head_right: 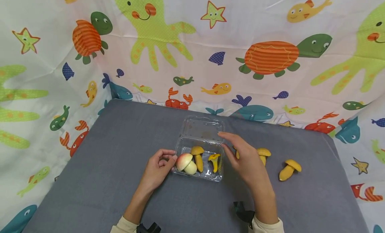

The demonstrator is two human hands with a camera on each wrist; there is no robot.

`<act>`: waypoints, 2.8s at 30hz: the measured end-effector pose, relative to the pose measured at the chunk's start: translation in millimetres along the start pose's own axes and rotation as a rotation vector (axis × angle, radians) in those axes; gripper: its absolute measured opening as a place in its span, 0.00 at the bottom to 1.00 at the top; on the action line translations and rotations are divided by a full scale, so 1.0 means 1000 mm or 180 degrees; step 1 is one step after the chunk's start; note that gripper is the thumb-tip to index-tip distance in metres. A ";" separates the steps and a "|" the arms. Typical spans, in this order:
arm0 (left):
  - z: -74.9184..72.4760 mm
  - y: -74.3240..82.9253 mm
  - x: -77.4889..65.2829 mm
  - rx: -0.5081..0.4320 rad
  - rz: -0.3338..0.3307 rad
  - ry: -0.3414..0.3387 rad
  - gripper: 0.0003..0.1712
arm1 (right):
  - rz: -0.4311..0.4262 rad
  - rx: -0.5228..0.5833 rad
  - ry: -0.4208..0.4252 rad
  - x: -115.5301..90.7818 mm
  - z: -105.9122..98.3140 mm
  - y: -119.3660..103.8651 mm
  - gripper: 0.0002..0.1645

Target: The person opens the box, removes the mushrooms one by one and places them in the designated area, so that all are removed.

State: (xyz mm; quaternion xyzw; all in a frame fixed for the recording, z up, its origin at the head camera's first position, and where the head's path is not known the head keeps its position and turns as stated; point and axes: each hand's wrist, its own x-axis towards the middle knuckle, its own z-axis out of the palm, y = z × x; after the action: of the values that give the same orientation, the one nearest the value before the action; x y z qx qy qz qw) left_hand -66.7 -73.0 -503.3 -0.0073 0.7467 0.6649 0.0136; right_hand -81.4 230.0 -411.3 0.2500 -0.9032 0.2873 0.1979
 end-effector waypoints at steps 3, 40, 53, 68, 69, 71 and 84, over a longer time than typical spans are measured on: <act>0.000 -0.001 0.000 -0.0024 0.0004 0.0007 0.11 | -0.0218 0.0068 -0.0160 0.004 0.008 -0.005 0.33; 0.001 0.004 -0.001 0.0077 0.0055 -0.0023 0.12 | -0.0353 0.0332 -0.1512 0.013 0.077 -0.031 0.30; 0.003 0.003 -0.001 0.0002 0.0042 -0.0078 0.13 | -0.0454 0.0060 -0.1241 0.005 0.077 -0.029 0.30; 0.003 0.005 -0.003 0.0061 0.0014 -0.0009 0.12 | -0.0208 -0.0127 -0.0118 -0.012 0.003 -0.027 0.41; 0.002 0.005 -0.003 0.0081 0.0007 -0.0001 0.12 | -0.0134 -0.0176 -0.0043 -0.017 -0.003 -0.025 0.42; 0.002 0.005 -0.003 0.0122 -0.0027 0.0005 0.12 | 0.0021 -0.0233 0.0083 -0.027 -0.013 -0.020 0.44; -0.002 0.011 -0.004 0.0134 -0.0108 -0.0017 0.13 | 0.0551 -0.0494 0.0362 -0.075 -0.036 0.007 0.46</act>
State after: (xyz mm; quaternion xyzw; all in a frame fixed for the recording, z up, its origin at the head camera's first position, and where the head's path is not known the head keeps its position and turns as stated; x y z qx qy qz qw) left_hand -63.4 -73.6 -492.3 -0.0180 0.7603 0.6488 0.0270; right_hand -18.1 282.9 -424.4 0.1383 -0.9282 0.2462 0.2421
